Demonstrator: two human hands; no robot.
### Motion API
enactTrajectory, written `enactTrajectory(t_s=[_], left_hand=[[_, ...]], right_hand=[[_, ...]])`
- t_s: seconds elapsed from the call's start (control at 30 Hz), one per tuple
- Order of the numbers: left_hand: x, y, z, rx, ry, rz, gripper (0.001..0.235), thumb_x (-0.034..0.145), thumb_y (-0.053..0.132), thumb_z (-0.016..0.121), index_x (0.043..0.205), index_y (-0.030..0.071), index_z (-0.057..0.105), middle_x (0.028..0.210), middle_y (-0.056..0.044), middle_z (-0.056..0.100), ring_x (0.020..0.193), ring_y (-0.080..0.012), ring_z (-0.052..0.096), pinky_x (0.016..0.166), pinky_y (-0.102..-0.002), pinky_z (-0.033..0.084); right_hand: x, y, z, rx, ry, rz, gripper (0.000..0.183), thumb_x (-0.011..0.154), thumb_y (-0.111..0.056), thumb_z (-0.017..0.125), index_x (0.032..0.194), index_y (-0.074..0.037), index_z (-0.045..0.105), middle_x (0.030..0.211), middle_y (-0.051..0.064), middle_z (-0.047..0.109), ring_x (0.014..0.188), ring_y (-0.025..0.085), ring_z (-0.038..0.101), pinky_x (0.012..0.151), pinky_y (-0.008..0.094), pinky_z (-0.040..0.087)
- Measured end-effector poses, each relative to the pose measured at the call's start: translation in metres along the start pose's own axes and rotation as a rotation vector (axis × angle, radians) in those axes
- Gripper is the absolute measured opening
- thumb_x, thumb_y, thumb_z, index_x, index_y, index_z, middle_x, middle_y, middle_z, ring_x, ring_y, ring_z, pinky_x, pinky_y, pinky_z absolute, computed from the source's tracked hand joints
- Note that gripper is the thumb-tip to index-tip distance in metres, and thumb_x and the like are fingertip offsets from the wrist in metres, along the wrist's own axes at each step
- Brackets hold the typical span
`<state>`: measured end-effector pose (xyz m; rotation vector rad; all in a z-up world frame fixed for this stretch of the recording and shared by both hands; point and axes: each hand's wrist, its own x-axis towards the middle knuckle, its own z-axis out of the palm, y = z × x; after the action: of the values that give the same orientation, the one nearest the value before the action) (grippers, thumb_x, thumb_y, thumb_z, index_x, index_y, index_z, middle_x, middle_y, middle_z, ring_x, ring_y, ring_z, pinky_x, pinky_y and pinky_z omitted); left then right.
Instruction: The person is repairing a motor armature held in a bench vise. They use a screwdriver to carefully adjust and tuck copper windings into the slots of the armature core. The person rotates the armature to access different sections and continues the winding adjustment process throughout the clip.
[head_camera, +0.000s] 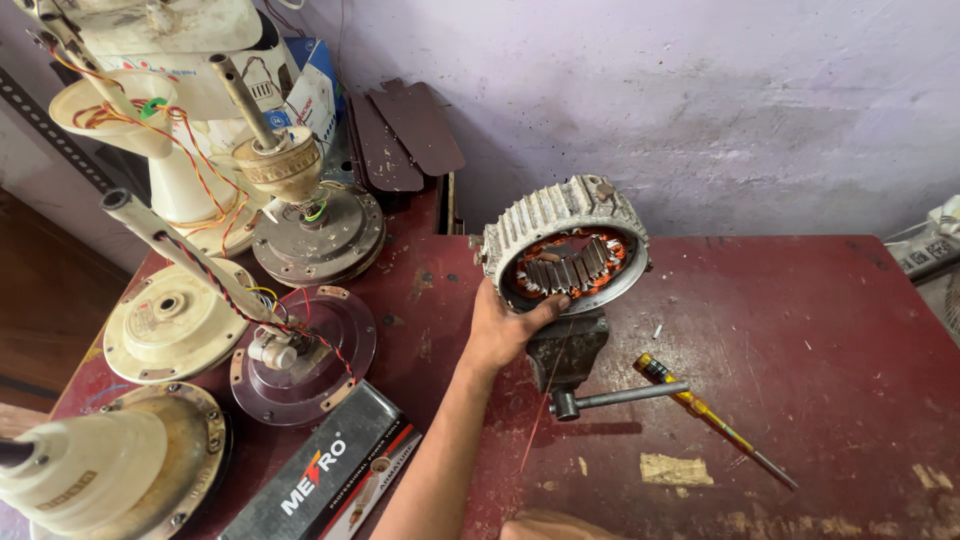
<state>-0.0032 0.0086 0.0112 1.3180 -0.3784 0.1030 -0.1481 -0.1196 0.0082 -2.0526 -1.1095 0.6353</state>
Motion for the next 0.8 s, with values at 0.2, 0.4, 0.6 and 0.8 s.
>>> enactTrajectory(t_s=[0.2, 0.4, 0.6, 0.8], left_hand=[[0.002, -0.003, -0.006, -0.066, -0.049, -0.027, 0.044, 0.079, -0.002, 0.082, 0.119, -0.001, 0.065, 0.105, -0.007, 0.075, 0.096, -0.0132, 0.070, 0.091, -0.031, 0.060], [0.004, -0.008, -0.004, -0.116, -0.032, -0.055, 0.042, 0.078, -0.001, 0.083, 0.118, -0.002, 0.068, 0.105, -0.009, 0.077, 0.094, -0.0150, 0.073, 0.089, -0.033, 0.063], [0.006, -0.010, -0.006, -0.108, -0.053, 0.024, 0.042, 0.080, -0.003, 0.082, 0.120, -0.003, 0.068, 0.107, -0.008, 0.076, 0.096, -0.0133, 0.070, 0.089, -0.031, 0.060], [0.006, -0.010, -0.004, -0.051, -0.020, -0.050, 0.043, 0.077, -0.001, 0.084, 0.117, -0.002, 0.069, 0.103, -0.008, 0.077, 0.092, -0.0134, 0.072, 0.088, -0.031, 0.062]], right_hand=[[0.003, -0.034, -0.025, 0.142, 0.405, 0.132, 0.020, 0.094, -0.024, 0.069, 0.089, -0.007, 0.079, 0.070, 0.003, 0.078, 0.057, 0.008, 0.071, 0.054, 0.027, 0.055], [0.016, -0.018, -0.081, -0.053, 0.912, 0.618, 0.023, 0.084, -0.026, 0.078, 0.090, -0.004, 0.078, 0.058, 0.007, 0.075, 0.044, 0.013, 0.064, 0.040, 0.028, 0.045], [0.029, -0.005, -0.090, -0.117, 1.131, 0.482, 0.024, 0.080, -0.022, 0.081, 0.085, 0.001, 0.075, 0.059, 0.005, 0.072, 0.047, 0.008, 0.065, 0.042, 0.025, 0.050], [0.020, 0.004, -0.079, -0.106, 0.962, 0.635, 0.011, 0.087, -0.014, 0.072, 0.091, -0.005, 0.077, 0.061, 0.007, 0.073, 0.038, 0.016, 0.061, 0.036, 0.035, 0.043]])
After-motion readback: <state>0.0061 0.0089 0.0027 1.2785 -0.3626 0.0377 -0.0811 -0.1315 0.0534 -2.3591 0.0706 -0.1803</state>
